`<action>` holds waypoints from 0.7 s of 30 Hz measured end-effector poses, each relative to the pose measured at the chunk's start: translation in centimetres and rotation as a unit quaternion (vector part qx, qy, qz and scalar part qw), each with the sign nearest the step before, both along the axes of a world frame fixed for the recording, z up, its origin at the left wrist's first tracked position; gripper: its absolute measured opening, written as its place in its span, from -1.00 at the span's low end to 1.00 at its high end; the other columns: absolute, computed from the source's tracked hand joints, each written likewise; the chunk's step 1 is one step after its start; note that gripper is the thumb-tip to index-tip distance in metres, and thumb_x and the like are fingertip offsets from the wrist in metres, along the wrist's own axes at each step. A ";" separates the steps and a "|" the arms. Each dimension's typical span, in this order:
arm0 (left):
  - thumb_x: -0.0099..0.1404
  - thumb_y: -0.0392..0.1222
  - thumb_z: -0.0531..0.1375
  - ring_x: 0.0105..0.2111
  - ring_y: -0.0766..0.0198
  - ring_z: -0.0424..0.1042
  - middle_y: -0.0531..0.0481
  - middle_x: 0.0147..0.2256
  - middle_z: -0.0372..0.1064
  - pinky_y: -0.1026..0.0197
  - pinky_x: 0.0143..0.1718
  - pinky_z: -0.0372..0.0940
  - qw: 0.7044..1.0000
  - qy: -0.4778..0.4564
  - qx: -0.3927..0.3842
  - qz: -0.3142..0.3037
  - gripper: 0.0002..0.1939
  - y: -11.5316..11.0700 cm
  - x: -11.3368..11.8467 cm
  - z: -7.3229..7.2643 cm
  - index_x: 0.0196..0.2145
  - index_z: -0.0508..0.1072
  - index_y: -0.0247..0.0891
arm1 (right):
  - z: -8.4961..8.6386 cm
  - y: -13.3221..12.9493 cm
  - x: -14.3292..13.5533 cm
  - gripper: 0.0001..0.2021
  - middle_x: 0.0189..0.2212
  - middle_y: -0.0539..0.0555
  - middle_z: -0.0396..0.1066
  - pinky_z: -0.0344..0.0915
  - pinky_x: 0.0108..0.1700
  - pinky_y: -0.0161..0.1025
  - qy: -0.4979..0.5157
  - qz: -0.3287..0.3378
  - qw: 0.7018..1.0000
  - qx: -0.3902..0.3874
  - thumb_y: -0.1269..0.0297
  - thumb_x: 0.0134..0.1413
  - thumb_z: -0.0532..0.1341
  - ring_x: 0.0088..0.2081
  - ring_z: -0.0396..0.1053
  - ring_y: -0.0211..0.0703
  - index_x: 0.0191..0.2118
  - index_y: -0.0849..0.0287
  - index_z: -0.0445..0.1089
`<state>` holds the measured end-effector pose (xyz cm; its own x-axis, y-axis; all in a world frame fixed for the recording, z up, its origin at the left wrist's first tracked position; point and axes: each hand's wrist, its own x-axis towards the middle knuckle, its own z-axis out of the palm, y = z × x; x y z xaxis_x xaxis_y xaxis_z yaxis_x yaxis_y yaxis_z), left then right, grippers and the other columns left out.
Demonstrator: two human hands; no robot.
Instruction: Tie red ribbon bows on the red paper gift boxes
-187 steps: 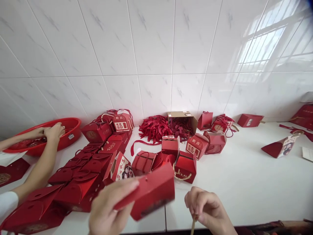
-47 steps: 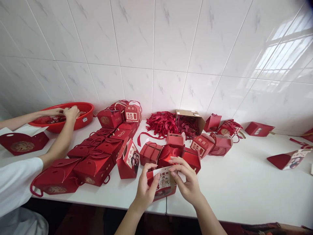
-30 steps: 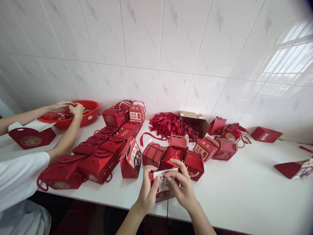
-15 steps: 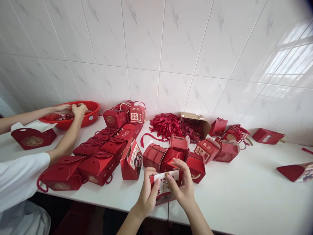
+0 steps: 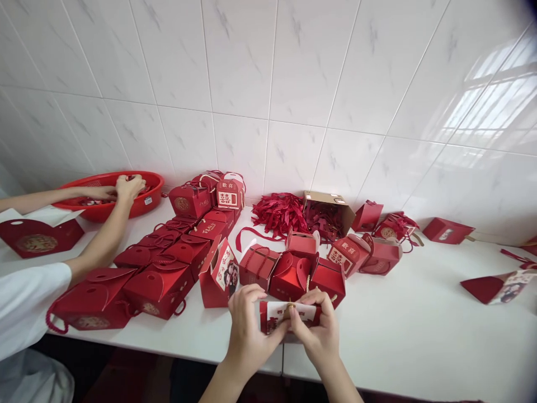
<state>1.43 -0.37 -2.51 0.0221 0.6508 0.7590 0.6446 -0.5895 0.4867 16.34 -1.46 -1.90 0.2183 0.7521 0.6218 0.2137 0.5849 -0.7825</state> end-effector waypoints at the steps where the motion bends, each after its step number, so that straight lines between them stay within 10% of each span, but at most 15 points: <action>1: 0.08 -0.18 0.32 -0.14 0.04 0.32 -0.16 -0.16 0.25 -0.02 -0.10 0.24 1.000 0.000 -0.002 -0.011 -0.51 -0.1 -0.3 0.2 -0.10 0.16 -0.19 | 0.2 -0.1 0.2 -0.82 -0.48 -0.01 0.28 0.28 -0.44 -0.31 0.000 -0.010 1.000 0.006 0.31 0.08 0.26 -0.45 0.30 -0.23 -0.35 0.13 0.19; 6: 0.28 -0.19 0.14 -0.46 0.27 0.35 0.03 -0.44 0.30 0.26 -0.42 0.28 0.978 0.020 -0.176 -0.108 -0.90 -0.7 -1.9 1.2 -0.36 0.27 -0.20 | 0.5 -0.2 1.0 -0.82 -0.46 -0.01 0.29 0.29 -0.42 -0.31 -0.002 -0.051 0.998 0.026 0.33 0.07 0.27 -0.43 0.31 -0.22 -0.34 0.11 0.20; 8: 0.33 -0.17 0.10 -0.56 0.32 0.29 0.07 -0.55 0.24 0.31 -0.53 0.23 0.965 0.035 -0.220 -0.140 -0.76 -0.9 -2.7 1.7 -0.50 0.29 -0.21 | 0.4 -0.2 1.3 -0.82 -0.44 0.01 0.30 0.31 -0.40 -0.30 -0.003 -0.069 0.997 0.030 0.35 0.07 0.27 -0.40 0.32 -0.21 -0.33 0.11 0.21; 15: 0.21 -0.32 0.24 -0.44 0.26 0.46 0.00 -0.41 0.41 0.29 -0.49 0.37 0.966 -0.112 -0.079 -0.219 -0.87 -1.8 -5.2 5.2 -0.36 0.56 -0.12 | 0.9 -1.8 2.1 -0.77 -0.42 0.00 0.31 0.30 -0.41 -0.28 -0.091 0.061 0.992 0.070 0.48 0.02 0.25 -0.41 0.33 -0.22 -0.28 0.09 0.19; 21: 0.19 -0.24 0.28 -0.67 0.38 0.34 0.16 -0.54 0.36 0.35 -0.69 0.31 0.929 -0.284 -0.121 -0.204 -0.68 -1.6 -3.0 7.7 -0.11 0.31 -0.11 | 1.3 -3.3 0.7 -0.72 -0.41 0.01 0.33 0.25 -0.41 -0.24 -0.097 0.129 0.980 0.118 0.49 -0.02 0.26 -0.43 0.31 -0.20 -0.24 0.08 0.18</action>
<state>-1.59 -1.98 5.14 -0.0556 0.8292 0.5562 -0.0093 -0.5574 0.8302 17.08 -4.72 -0.58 -0.0996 0.5976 0.7956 0.1669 0.7983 -0.5787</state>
